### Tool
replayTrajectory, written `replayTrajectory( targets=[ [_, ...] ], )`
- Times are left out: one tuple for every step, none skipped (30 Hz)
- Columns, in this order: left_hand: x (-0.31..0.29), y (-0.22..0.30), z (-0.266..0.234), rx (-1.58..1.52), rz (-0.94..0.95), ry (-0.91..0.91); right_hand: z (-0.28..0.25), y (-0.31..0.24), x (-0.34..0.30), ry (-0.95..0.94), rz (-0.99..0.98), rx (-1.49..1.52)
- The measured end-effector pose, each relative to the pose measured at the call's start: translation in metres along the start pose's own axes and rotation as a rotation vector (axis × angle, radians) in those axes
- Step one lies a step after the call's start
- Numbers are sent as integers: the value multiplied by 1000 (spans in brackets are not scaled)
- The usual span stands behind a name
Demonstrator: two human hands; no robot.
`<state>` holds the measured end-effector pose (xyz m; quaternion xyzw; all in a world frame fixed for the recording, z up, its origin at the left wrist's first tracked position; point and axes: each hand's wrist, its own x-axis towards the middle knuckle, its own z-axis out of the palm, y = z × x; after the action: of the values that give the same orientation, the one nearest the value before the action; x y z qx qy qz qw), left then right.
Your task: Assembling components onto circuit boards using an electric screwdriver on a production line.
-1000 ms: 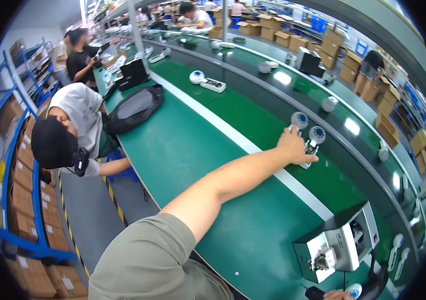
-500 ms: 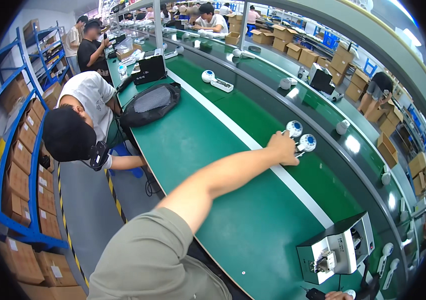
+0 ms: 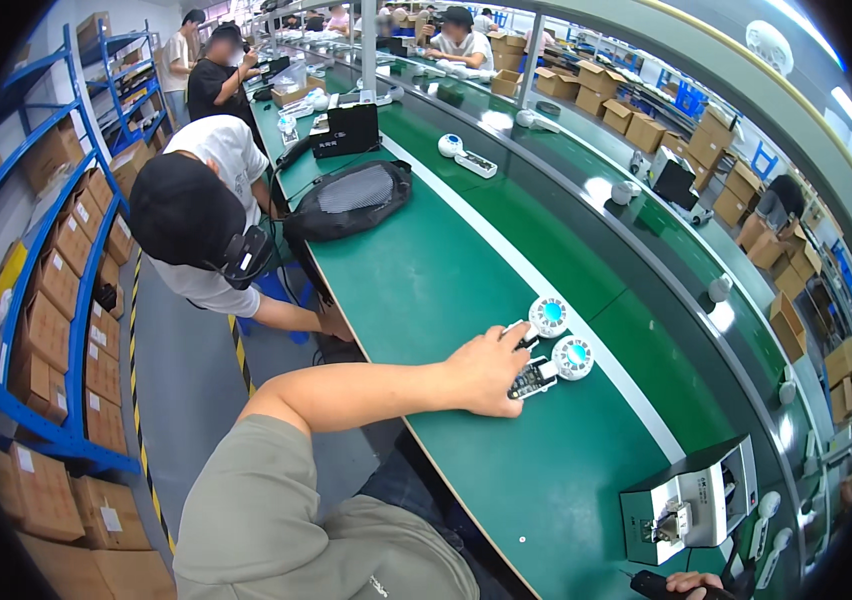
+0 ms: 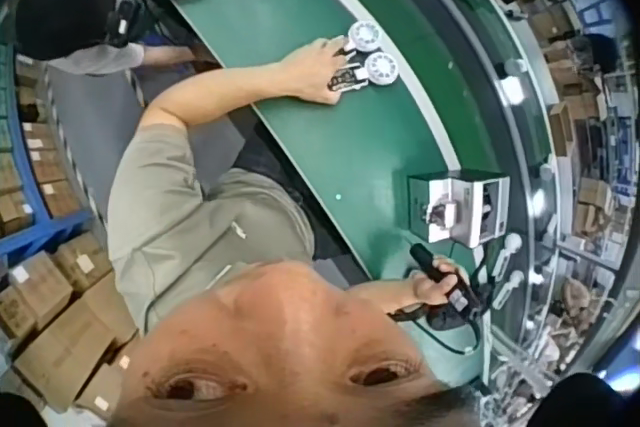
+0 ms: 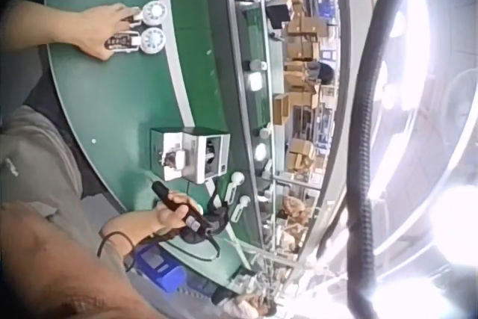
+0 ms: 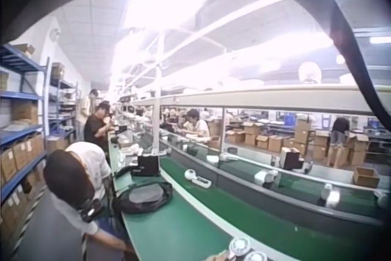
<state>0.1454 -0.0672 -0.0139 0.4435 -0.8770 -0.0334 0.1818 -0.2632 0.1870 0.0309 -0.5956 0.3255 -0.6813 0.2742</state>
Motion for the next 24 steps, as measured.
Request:
replayTrajectory(
  targets=[
    [0,3,0,18,5,14,2,0,3,4,21,-14],
    [0,6,-4,23,3,17,8,1,3,2,17,-11],
    [-1,11,-8,19,19,-11,16,0,1,90,-3,-37],
    [-3,18,-14,13,31,-40,25,-1,-1,175,-18,-64],
    [-5,24,-18,7,43,-70,33,-2,-3,261,-34,-90],
    [-6,27,-22,1,56,-100,37,-3,-4,347,-49,-117],
    [-6,29,-23,0,49,-96,36,-3,-3,340,-50,-114],
    [-5,31,-25,3,45,-131,31,-5,-2,291,-28,-82],
    [-4,32,-27,6,41,-166,26,-6,-1,242,-7,-49],
    [-2,32,-28,9,37,-201,22,-7,1,193,14,-16],
    [0,32,-30,12,33,-235,20,-6,2,145,34,17],
    [5,30,-33,55,58,-232,21,-6,2,141,33,20],
    [13,26,-37,98,83,-228,25,-6,1,198,13,-12],
    [22,15,-37,99,76,-227,30,-6,1,252,-4,-44],
    [32,-1,-32,213,279,-41,34,-6,-1,307,-19,-75],
    [39,-15,-27,326,482,147,37,-6,-2,362,-35,-106],
    [45,-24,-23,324,485,146,37,-7,-2,365,-34,-108],
    [50,-32,-18,330,574,137,38,-8,-1,360,-27,-115],
    [55,-38,-17,337,665,129,38,-7,0,358,-22,-121],
    [61,-43,-14,343,756,120,38,-7,1,355,-17,-128],
    [66,-45,-11,349,848,112,37,-6,1,353,-13,-134],
    [70,-43,-13,345,855,113,30,-5,0,359,-13,-140],
    [75,-39,-14,370,903,88,16,-2,-1,285,5,-122],
    [79,-33,-18,397,951,63,0,2,-2,210,23,-103]
  ],
)
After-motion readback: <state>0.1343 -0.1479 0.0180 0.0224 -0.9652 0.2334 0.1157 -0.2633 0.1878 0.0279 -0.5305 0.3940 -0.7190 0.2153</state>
